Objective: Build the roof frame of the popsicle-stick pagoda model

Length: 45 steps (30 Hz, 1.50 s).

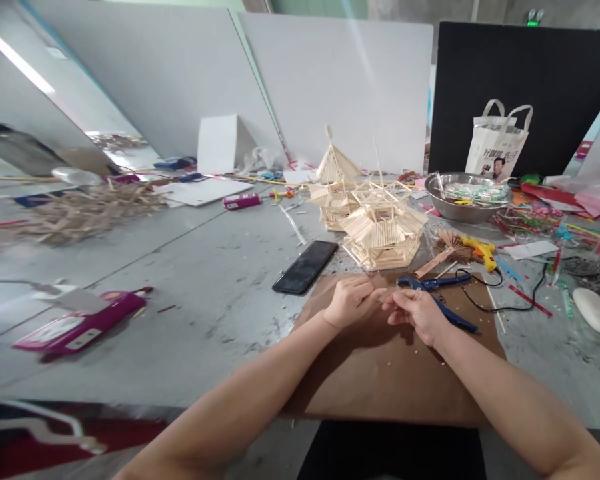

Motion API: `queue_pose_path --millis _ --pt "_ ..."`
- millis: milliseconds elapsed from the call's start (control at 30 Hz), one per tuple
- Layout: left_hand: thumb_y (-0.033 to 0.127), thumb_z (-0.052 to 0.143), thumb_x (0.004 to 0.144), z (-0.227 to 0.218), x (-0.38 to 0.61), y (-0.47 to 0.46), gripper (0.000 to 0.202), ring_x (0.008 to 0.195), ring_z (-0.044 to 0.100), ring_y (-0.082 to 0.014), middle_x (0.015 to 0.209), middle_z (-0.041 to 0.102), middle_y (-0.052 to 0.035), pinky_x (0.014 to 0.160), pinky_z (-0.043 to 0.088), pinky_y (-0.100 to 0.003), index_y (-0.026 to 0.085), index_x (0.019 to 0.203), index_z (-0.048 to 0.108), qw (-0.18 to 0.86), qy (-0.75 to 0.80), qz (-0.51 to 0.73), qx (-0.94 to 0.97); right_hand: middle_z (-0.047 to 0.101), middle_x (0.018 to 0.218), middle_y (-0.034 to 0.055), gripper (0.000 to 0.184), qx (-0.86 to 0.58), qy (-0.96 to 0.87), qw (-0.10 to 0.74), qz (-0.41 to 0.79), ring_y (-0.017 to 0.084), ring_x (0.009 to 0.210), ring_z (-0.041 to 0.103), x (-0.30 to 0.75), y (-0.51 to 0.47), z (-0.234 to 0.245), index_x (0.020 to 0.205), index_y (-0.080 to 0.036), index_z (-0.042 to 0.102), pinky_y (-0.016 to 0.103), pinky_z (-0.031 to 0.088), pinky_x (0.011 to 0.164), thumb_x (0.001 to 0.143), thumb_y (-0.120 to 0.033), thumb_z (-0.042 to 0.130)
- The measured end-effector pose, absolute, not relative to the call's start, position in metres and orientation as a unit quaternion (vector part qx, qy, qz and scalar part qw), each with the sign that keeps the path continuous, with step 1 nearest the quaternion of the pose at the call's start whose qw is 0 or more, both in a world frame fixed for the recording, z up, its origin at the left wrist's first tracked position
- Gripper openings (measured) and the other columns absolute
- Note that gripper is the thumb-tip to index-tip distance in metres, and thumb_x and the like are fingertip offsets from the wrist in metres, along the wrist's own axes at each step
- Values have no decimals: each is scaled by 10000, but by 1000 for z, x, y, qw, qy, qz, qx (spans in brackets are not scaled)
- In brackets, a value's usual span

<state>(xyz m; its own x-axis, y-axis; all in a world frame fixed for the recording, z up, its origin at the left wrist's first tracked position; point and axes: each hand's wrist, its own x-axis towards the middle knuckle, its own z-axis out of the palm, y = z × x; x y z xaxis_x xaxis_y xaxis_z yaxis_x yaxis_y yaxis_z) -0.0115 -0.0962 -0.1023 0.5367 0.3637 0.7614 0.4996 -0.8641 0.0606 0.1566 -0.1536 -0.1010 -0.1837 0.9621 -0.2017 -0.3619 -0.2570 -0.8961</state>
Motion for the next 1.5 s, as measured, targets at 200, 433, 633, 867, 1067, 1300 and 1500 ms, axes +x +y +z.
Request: queue_pose_path --millis 200,433,633,867,1067,1300,1500 --pt "383 322 921 -104 -4 -101 505 450 465 -85 469 498 6 473 307 -221 163 480 432 73 -239 -363 -898 554 466 -21 423 -445 -415 509 609 77 393 500 156 -155 -105 521 -150 542 226 409 437 636 -545 640" --pt "262 255 924 -110 1 -104 336 551 559 -97 651 610 -12 495 347 -192 158 741 517 44 -265 -312 -911 544 591 -61 335 -474 -490 531 504 62 391 481 156 -150 -112 699 -175 535 221 364 426 640 -486 644" --pt "267 313 909 -113 0 -101 327 580 581 -106 628 623 -6 517 353 -196 170 704 548 34 -251 -282 -925 565 629 -50 282 -480 -523 514 482 72 398 486 156 -150 -114 797 -178 534 235 370 430 665 -416 608" --pt "415 306 917 -110 -1 -102 493 520 564 -113 552 604 -22 495 335 -219 160 544 504 35 -265 -284 -921 547 606 -51 235 -483 -552 496 464 72 408 484 155 -153 -113 772 -182 538 236 379 446 696 -398 591" --pt "264 309 918 -114 0 -99 304 661 631 -129 756 681 -42 553 410 -204 153 882 589 25 -295 -302 -906 545 607 -46 239 -479 -572 495 446 73 411 485 156 -153 -117 788 -185 523 227 369 436 725 -414 553" --pt "326 399 891 -115 -3 -96 298 672 622 -118 760 688 -20 574 402 -196 186 756 625 9 -321 -314 -893 558 623 -38 227 -487 -572 495 438 77 418 496 157 -153 -118 782 -187 527 217 359 412 714 -400 569" --pt "432 370 887 -110 -8 -91 488 470 485 -103 503 551 -10 473 299 -213 159 508 512 -5 -424 -363 -829 550 651 -30 247 -493 -543 528 429 90 483 522 159 -149 -117 811 -193 523 238 422 483 690 -396 590"
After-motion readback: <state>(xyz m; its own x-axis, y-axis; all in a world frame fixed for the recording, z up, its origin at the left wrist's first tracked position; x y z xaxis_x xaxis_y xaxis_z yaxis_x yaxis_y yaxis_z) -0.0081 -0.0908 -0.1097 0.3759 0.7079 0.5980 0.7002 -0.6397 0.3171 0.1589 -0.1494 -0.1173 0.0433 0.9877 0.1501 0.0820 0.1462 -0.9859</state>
